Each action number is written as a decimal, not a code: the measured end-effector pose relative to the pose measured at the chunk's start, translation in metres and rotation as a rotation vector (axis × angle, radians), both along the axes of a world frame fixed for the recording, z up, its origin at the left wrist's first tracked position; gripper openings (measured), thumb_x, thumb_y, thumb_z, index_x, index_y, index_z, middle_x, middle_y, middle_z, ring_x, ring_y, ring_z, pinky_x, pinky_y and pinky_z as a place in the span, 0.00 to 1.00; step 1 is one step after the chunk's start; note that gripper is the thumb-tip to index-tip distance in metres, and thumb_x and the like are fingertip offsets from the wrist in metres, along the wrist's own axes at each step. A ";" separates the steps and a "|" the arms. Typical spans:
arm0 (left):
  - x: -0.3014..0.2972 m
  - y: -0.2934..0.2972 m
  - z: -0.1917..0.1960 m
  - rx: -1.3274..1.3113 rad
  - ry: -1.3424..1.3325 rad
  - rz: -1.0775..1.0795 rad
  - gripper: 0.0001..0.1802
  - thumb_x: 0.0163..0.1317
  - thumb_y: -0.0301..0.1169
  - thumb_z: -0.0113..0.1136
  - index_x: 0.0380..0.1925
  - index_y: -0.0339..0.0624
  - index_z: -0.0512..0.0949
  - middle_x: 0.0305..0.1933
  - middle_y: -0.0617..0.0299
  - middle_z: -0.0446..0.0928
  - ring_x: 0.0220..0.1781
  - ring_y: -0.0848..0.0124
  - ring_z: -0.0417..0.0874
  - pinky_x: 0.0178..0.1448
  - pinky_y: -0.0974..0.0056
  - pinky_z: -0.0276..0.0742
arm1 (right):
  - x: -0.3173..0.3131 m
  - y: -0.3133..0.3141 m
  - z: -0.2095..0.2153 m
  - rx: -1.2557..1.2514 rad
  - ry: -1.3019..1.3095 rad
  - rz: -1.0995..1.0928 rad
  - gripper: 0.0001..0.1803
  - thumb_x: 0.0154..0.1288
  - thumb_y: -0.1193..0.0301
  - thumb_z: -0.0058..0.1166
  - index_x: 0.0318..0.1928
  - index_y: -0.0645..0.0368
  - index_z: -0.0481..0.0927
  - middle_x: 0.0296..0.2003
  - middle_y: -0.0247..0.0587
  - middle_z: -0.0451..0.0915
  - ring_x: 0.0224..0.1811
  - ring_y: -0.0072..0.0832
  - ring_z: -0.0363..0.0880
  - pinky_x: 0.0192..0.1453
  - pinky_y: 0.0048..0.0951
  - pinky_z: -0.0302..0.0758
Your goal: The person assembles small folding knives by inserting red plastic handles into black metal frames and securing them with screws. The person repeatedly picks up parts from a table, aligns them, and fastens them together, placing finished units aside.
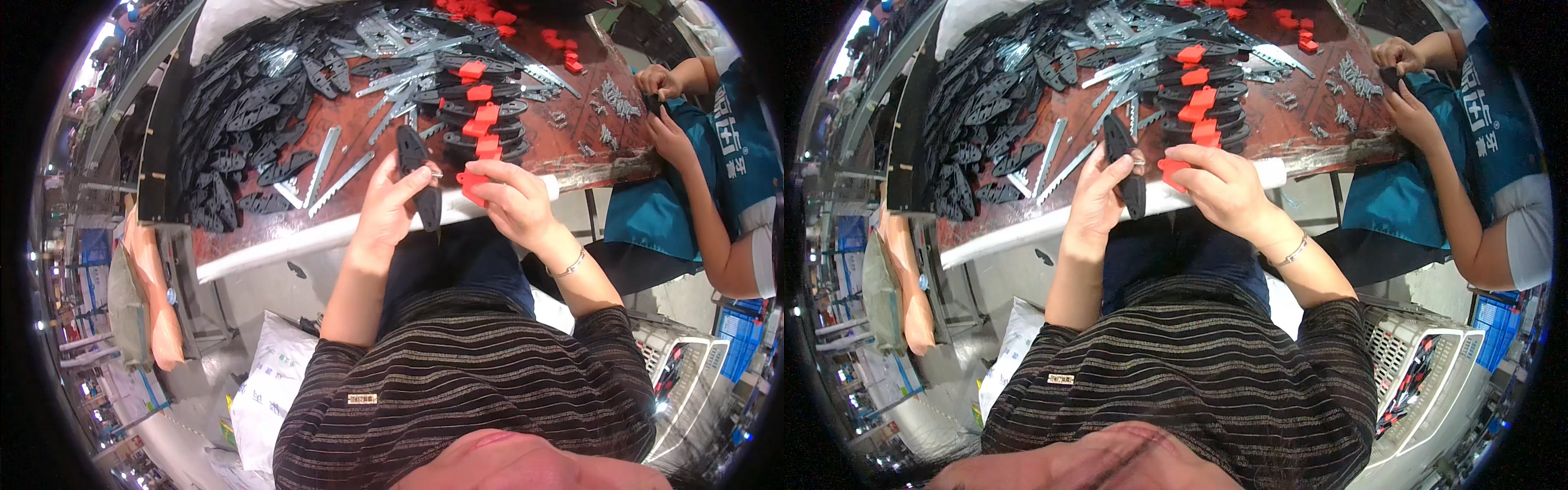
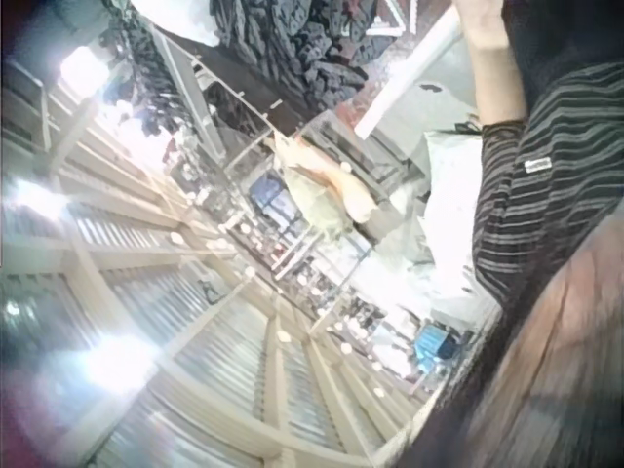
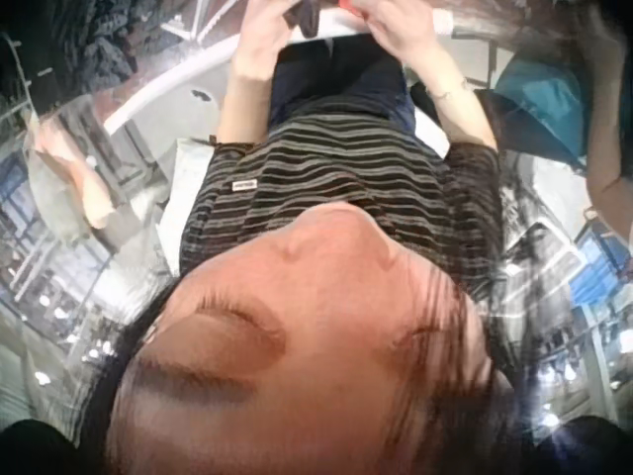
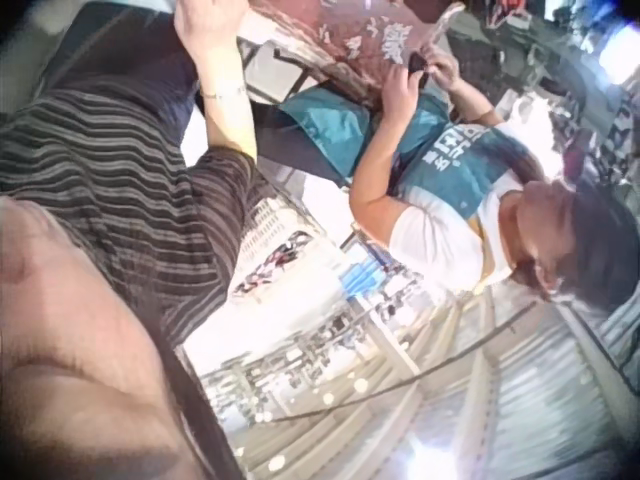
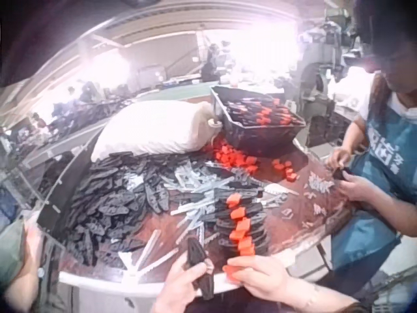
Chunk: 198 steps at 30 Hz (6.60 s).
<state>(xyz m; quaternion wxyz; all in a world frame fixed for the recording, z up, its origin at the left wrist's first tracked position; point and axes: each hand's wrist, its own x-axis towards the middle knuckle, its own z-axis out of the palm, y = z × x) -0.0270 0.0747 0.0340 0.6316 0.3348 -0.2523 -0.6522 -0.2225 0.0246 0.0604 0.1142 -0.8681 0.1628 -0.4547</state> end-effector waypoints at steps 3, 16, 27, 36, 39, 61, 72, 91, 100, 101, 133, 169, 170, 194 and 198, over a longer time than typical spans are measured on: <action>-0.008 0.023 0.008 0.019 -0.009 -0.016 0.14 0.58 0.25 0.59 0.45 0.37 0.72 0.38 0.61 0.77 0.39 0.73 0.79 0.46 0.68 0.75 | 0.005 0.014 0.005 -0.049 0.026 0.058 0.11 0.45 0.80 0.58 0.32 0.60 0.76 0.41 0.44 0.79 0.33 0.36 0.81 0.32 0.30 0.78; -0.024 0.041 0.009 -0.013 -0.173 0.011 0.14 0.57 0.24 0.60 0.44 0.38 0.71 0.38 0.65 0.76 0.39 0.77 0.77 0.44 0.71 0.74 | -0.011 0.032 0.004 -0.051 0.045 0.125 0.08 0.49 0.75 0.59 0.33 0.58 0.77 0.41 0.43 0.79 0.35 0.35 0.81 0.35 0.29 0.79; -0.031 0.052 -0.010 0.102 -0.355 -0.082 0.16 0.58 0.26 0.59 0.45 0.39 0.67 0.36 0.67 0.70 0.36 0.79 0.71 0.40 0.73 0.70 | -0.024 0.046 -0.024 0.089 0.111 0.145 0.08 0.53 0.71 0.56 0.37 0.53 0.78 0.44 0.37 0.79 0.37 0.33 0.80 0.37 0.32 0.79; -0.048 0.052 -0.003 0.085 -0.198 -0.096 0.15 0.63 0.28 0.54 0.47 0.40 0.64 0.36 0.63 0.70 0.33 0.75 0.73 0.36 0.68 0.77 | -0.029 0.026 -0.029 -0.004 0.162 0.026 0.14 0.48 0.72 0.55 0.39 0.54 0.77 0.42 0.36 0.77 0.38 0.31 0.80 0.37 0.30 0.79; -0.042 0.045 -0.003 0.140 -0.122 0.016 0.14 0.64 0.28 0.53 0.48 0.41 0.64 0.37 0.62 0.71 0.36 0.75 0.73 0.36 0.68 0.78 | -0.032 0.020 -0.030 0.058 0.006 -0.022 0.13 0.45 0.73 0.58 0.37 0.55 0.80 0.41 0.39 0.79 0.37 0.31 0.81 0.35 0.28 0.79; -0.042 0.041 -0.006 0.077 -0.140 -0.019 0.15 0.60 0.25 0.59 0.45 0.40 0.66 0.38 0.66 0.72 0.39 0.79 0.73 0.45 0.72 0.70 | -0.023 0.027 -0.013 0.012 0.087 0.082 0.10 0.44 0.79 0.61 0.30 0.62 0.77 0.37 0.47 0.80 0.32 0.37 0.81 0.31 0.29 0.79; -0.036 0.049 -0.013 0.017 -0.236 -0.122 0.21 0.62 0.26 0.55 0.53 0.41 0.61 0.42 0.66 0.68 0.43 0.79 0.69 0.49 0.72 0.67 | -0.019 0.031 -0.013 -0.020 0.086 0.122 0.12 0.45 0.75 0.59 0.34 0.60 0.76 0.42 0.44 0.79 0.35 0.32 0.80 0.33 0.27 0.80; -0.062 0.021 0.000 -0.071 -0.312 -0.028 0.26 0.61 0.22 0.53 0.58 0.37 0.56 0.49 0.61 0.67 0.49 0.74 0.70 0.55 0.68 0.67 | -0.001 0.036 -0.031 1.297 -0.471 0.000 0.14 0.62 0.75 0.54 0.47 0.62 0.68 0.41 0.34 0.74 0.40 0.16 0.73 0.44 0.20 0.72; -0.046 0.027 -0.009 -0.047 -0.336 -0.027 0.21 0.66 0.28 0.50 0.56 0.33 0.62 0.51 0.61 0.68 0.51 0.75 0.69 0.58 0.68 0.64 | -0.006 0.030 -0.030 1.344 -0.445 0.080 0.07 0.61 0.76 0.57 0.38 0.63 0.74 0.33 0.31 0.79 0.34 0.14 0.76 0.40 0.18 0.74; -0.046 0.026 -0.009 -0.061 -0.366 0.006 0.21 0.66 0.29 0.50 0.56 0.33 0.62 0.51 0.61 0.68 0.51 0.75 0.69 0.58 0.69 0.64 | -0.006 0.030 -0.029 1.347 -0.422 0.087 0.07 0.61 0.76 0.57 0.38 0.63 0.74 0.32 0.31 0.79 0.34 0.14 0.76 0.40 0.18 0.74; -0.070 0.031 -0.026 -0.180 -0.383 -0.057 0.30 0.67 0.29 0.49 0.64 0.35 0.49 0.61 0.55 0.59 0.62 0.67 0.62 0.64 0.64 0.58 | 0.013 0.032 -0.016 1.195 -0.609 0.422 0.25 0.65 0.70 0.48 0.61 0.61 0.59 0.55 0.43 0.68 0.60 0.29 0.65 0.66 0.34 0.58; 0.000 -0.086 0.034 -0.250 -0.819 -0.002 0.19 0.61 0.25 0.53 0.52 0.34 0.70 0.50 0.58 0.74 0.50 0.75 0.74 0.45 0.72 0.71 | -0.034 -0.006 -0.053 0.807 -0.685 -0.385 0.17 0.63 0.76 0.50 0.51 0.61 0.63 0.46 0.38 0.70 0.44 0.21 0.70 0.49 0.23 0.69; 0.002 -0.098 0.036 -0.235 -0.802 -0.010 0.18 0.61 0.25 0.52 0.52 0.35 0.70 0.50 0.58 0.74 0.50 0.75 0.74 0.46 0.72 0.70 | -0.040 -0.008 -0.060 0.772 -0.612 -0.455 0.17 0.63 0.77 0.50 0.50 0.61 0.64 0.45 0.38 0.70 0.42 0.21 0.71 0.48 0.23 0.69; -0.021 -0.079 0.059 -0.446 -0.995 -0.211 0.28 0.44 0.27 0.68 0.49 0.39 0.73 0.47 0.58 0.74 0.50 0.67 0.75 0.54 0.65 0.71 | -0.020 -0.057 0.025 0.057 0.168 -0.430 0.28 0.34 0.62 0.67 0.42 0.53 0.77 0.34 0.33 0.75 0.41 0.32 0.72 0.58 0.39 0.59; -0.022 -0.080 0.050 -0.413 -1.029 -0.189 0.29 0.41 0.30 0.70 0.47 0.40 0.74 0.46 0.55 0.74 0.51 0.61 0.75 0.56 0.62 0.68 | -0.015 -0.058 0.026 0.040 0.164 -0.449 0.25 0.36 0.61 0.65 0.39 0.54 0.77 0.32 0.33 0.75 0.40 0.33 0.72 0.59 0.40 0.59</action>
